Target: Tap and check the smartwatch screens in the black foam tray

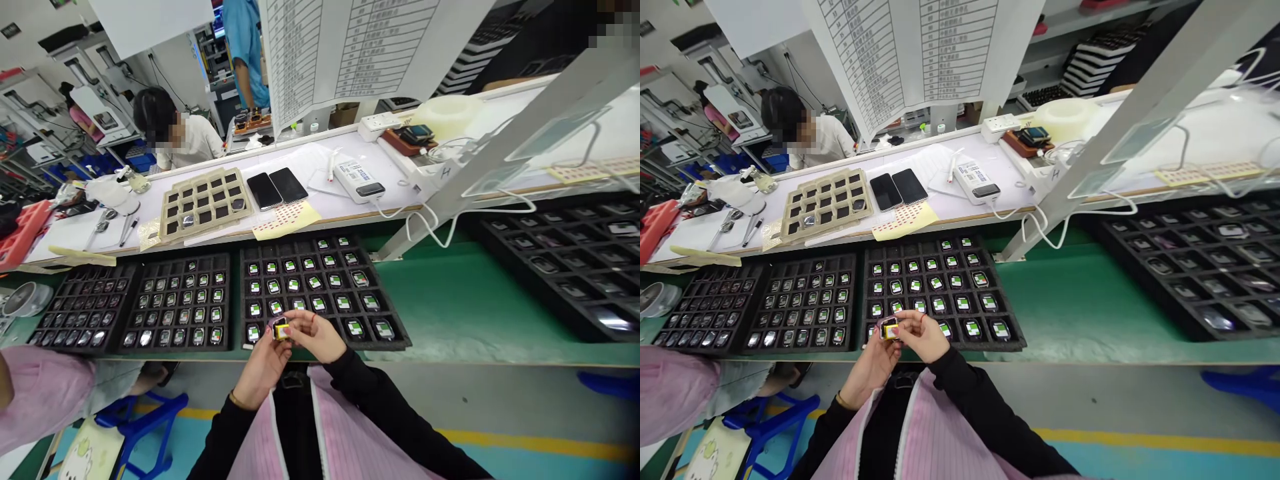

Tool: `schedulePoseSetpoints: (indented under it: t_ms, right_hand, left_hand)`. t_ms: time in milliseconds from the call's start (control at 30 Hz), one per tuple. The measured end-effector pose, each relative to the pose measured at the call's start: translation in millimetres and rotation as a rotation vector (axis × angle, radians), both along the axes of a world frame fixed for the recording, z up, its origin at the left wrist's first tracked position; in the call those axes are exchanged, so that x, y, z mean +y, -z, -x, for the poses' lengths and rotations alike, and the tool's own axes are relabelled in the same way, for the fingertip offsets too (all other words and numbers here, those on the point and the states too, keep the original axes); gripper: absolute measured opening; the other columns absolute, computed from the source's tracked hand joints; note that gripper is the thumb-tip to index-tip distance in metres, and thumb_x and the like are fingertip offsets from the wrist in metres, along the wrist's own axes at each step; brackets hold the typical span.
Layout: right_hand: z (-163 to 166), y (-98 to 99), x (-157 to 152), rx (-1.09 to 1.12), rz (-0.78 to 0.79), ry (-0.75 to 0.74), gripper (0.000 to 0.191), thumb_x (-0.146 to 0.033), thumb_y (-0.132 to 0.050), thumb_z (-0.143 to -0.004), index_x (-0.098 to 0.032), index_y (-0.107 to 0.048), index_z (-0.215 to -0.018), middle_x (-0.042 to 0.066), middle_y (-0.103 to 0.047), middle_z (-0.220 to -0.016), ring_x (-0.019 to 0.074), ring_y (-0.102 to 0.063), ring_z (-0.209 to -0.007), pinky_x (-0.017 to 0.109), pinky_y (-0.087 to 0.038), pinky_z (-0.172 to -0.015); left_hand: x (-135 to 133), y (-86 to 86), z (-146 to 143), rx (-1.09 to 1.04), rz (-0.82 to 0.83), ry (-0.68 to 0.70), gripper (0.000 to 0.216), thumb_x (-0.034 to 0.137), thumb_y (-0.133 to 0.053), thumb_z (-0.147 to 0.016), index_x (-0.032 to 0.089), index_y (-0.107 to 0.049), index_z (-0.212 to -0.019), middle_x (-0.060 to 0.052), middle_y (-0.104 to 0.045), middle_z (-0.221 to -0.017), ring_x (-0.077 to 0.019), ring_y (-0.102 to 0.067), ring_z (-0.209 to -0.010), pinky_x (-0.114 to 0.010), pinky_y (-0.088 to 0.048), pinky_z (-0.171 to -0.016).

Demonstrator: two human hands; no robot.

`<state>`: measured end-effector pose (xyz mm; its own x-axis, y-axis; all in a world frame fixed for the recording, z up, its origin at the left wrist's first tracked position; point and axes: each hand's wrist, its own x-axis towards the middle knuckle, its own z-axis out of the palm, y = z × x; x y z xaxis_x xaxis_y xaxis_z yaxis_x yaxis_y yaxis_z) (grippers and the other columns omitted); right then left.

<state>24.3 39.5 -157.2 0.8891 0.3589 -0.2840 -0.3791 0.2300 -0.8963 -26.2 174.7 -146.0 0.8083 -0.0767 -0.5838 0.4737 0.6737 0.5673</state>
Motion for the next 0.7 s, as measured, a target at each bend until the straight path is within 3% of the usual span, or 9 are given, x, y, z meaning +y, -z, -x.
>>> schedulePoseSetpoints:
  t_ms: [133,300,400,533,633,700]
  right_hand:
    - [1.1,-1.4,-0.9,-0.044,0.035,0.06,0.053,-0.056,-0.081,-0.061,-0.017,-0.065,-0.093,0.005,-0.071,-0.077,0.0165,-0.066,-0.064,0.031,-0.056,-0.062]
    - [4.3,5.4,0.7,-0.177,0.184,0.204,0.048,-0.055,-0.082,-0.06,-0.019,-0.064,-0.085,0.002,-0.065,-0.065,0.0166,-0.062,-0.057,0.03,-0.053,-0.056]
    - [3.4,5.9,-1.3,-0.193,0.178,0.162,0.045,-0.057,-0.078,-0.065,-0.02,-0.064,-0.085,0.003,-0.067,-0.069,0.0174,-0.064,-0.061,0.03,-0.054,-0.058]
    - [-2.9,1.2,-13.2,-0.156,0.071,-0.004,0.039,-0.057,-0.062,-0.081,-0.02,-0.065,-0.093,0.005,-0.068,-0.079,0.0178,-0.066,-0.069,0.029,-0.056,-0.058]
    - [-9.3,2.2,-25.7,-0.109,-0.017,-0.104,0.055,-0.047,-0.07,-0.078,-0.023,-0.054,-0.124,0.002,-0.065,-0.088,0.0134,-0.063,-0.062,0.026,-0.055,-0.054]
    - [-12.9,7.4,-33.3,-0.117,-0.02,-0.147,0.069,-0.038,-0.077,-0.071,-0.023,-0.049,-0.132,0.001,-0.064,-0.091,0.0112,-0.061,-0.062,0.025,-0.054,-0.056]
  left_hand:
    - [-3.0,-3.2,1.9,0.081,0.082,0.003,0.04,0.049,-0.072,-0.077,0.014,-0.067,-0.096,-0.004,-0.067,-0.083,-0.008,-0.062,-0.07,-0.018,-0.054,-0.068]
    - [-4.6,-6.0,5.6,0.11,0.077,-0.014,0.029,0.039,-0.074,-0.078,0.013,-0.068,-0.09,-0.005,-0.07,-0.085,-0.0083,-0.066,-0.074,-0.017,-0.056,-0.072]
    - [-5.8,-8.9,3.4,0.082,0.039,-0.044,0.026,0.03,-0.081,-0.071,0.015,-0.07,-0.09,-0.005,-0.071,-0.089,-0.0086,-0.067,-0.077,-0.017,-0.055,-0.075]
    - [-5.4,-16.2,-11.0,-0.09,-0.278,0.013,0.055,0.023,-0.087,-0.06,0.016,-0.067,-0.111,-0.007,-0.072,-0.103,-0.0129,-0.067,-0.088,-0.023,-0.054,-0.083]
    - [-4.6,-15.9,-23.7,-0.226,-0.587,0.179,0.063,0.027,-0.084,-0.062,0.015,-0.063,-0.12,-0.008,-0.073,-0.094,-0.0174,-0.067,-0.084,-0.03,-0.055,-0.08]
    - [-5.4,-11.0,-29.9,-0.295,-0.74,0.291,0.061,0.028,-0.079,-0.067,0.017,-0.061,-0.124,-0.006,-0.072,-0.089,-0.017,-0.066,-0.077,-0.032,-0.055,-0.077]
